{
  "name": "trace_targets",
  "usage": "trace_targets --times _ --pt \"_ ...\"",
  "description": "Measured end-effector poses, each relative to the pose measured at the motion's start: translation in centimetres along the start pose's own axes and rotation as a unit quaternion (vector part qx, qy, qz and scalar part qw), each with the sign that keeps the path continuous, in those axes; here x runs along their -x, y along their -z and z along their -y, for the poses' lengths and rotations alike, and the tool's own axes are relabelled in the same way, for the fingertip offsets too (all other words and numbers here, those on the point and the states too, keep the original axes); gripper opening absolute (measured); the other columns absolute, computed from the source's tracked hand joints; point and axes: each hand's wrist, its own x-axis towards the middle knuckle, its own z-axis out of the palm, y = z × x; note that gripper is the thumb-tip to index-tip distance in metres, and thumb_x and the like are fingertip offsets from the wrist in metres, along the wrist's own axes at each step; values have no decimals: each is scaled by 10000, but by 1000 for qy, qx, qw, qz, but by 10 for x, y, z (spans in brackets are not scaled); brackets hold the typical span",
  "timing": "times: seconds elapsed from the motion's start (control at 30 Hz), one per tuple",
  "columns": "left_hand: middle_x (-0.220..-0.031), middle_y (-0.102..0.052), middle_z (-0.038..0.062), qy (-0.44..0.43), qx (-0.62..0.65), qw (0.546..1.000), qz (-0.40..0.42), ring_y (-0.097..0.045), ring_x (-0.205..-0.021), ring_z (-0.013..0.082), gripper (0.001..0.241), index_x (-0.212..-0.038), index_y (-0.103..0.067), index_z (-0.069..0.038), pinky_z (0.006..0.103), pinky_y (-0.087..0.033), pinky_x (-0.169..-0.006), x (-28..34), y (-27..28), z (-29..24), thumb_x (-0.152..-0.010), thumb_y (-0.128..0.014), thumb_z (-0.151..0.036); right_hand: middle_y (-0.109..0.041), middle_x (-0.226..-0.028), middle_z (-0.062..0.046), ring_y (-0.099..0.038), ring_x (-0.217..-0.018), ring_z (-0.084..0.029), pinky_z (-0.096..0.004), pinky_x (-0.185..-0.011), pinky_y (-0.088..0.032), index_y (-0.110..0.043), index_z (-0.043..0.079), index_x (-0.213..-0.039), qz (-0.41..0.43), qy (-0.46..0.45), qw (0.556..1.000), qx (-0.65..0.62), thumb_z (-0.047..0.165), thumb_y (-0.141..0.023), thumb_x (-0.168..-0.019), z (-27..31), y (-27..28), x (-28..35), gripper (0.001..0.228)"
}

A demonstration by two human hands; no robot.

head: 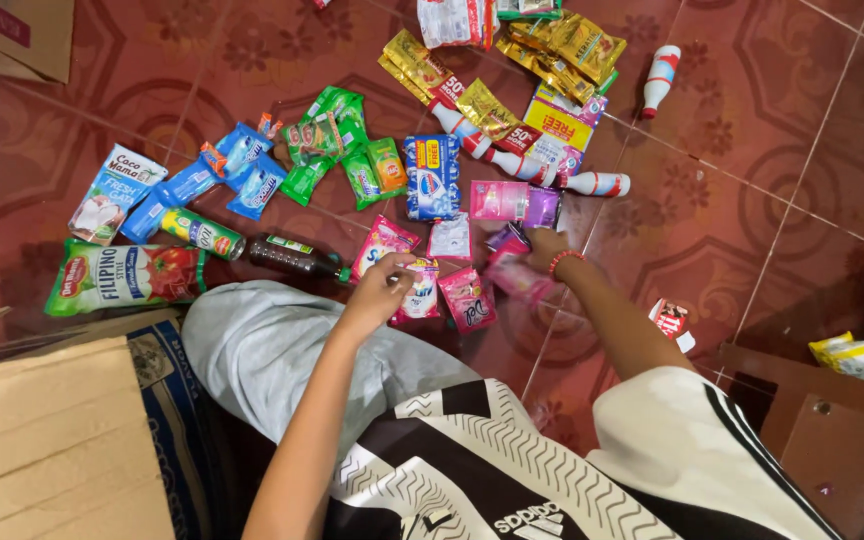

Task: The person picks up various packaged grocery items from the floor, including detergent sachets, soap, and snacks, and places them into a cardboard box.

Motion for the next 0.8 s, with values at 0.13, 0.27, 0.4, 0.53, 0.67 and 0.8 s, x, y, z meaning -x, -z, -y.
trace_targets --times 0.13,0.27,0.4,0.53,0.67,0.8 --pt "-1133 -702 90 46 29 998 -31 -661 -968 145 501 -1401 -476 -49 317 -538 -819 3 -10 -8 -952 -668 -160 -711 -914 -92 -609 -752 -183 -355 -668 -506 -674 63 -1144 27 63 905 -420 373 -788 -909 62 23 17 405" --pt "-1386 -513 30 -2 145 989 -24 -542 -1248 100 769 -1505 -185 -102 313 -484 -1012 3 -20 -15 -977 -727 -241 -673 -1046 21 -596 -841 -85 -264 -638 -506 -609 110 -1271 39 90 744 -660 385 -698 -928 156 82 65 449" --pt "-1260 -661 75 2 260 964 -56 -634 -1130 135 552 -1400 -494 -58 342 -522 -962 14 -18 -41 -952 -716 -291 -614 -1259 -5 -568 -1097 -99 -279 -852 -490 -491 102 -1415 10 157 735 -660 479 -612 -990 171 48 48 581" --pt "-1181 -691 84 49 330 931 -149 -668 -1024 171 449 -1323 -578 -50 360 -555 -882 9 -8 -27 -982 -704 -313 -685 -1289 -130 -636 -1181 -247 -360 -1028 -492 -606 43 -1427 6 155 826 -542 572 -415 -1101 128 21 -11 650" --pt "-1114 -710 60 111 433 879 -165 -696 -945 170 439 -1297 -603 -91 371 -594 -807 10 -6 -28 -985 -649 -396 -715 -1216 -178 -700 -1123 -365 -439 -976 -565 -656 60 -1308 -203 39 932 -296 290 -727 -917 51 -18 -98 459" --pt "-1166 -724 43 136 474 855 -160 -709 -1002 160 479 -1320 -608 -112 366 -589 -868 15 -5 -13 -969 -623 -438 -596 -1367 -157 -545 -1270 -406 -554 -989 -503 -562 73 -1391 -195 -21 969 -149 189 -768 -859 47 18 -84 582"
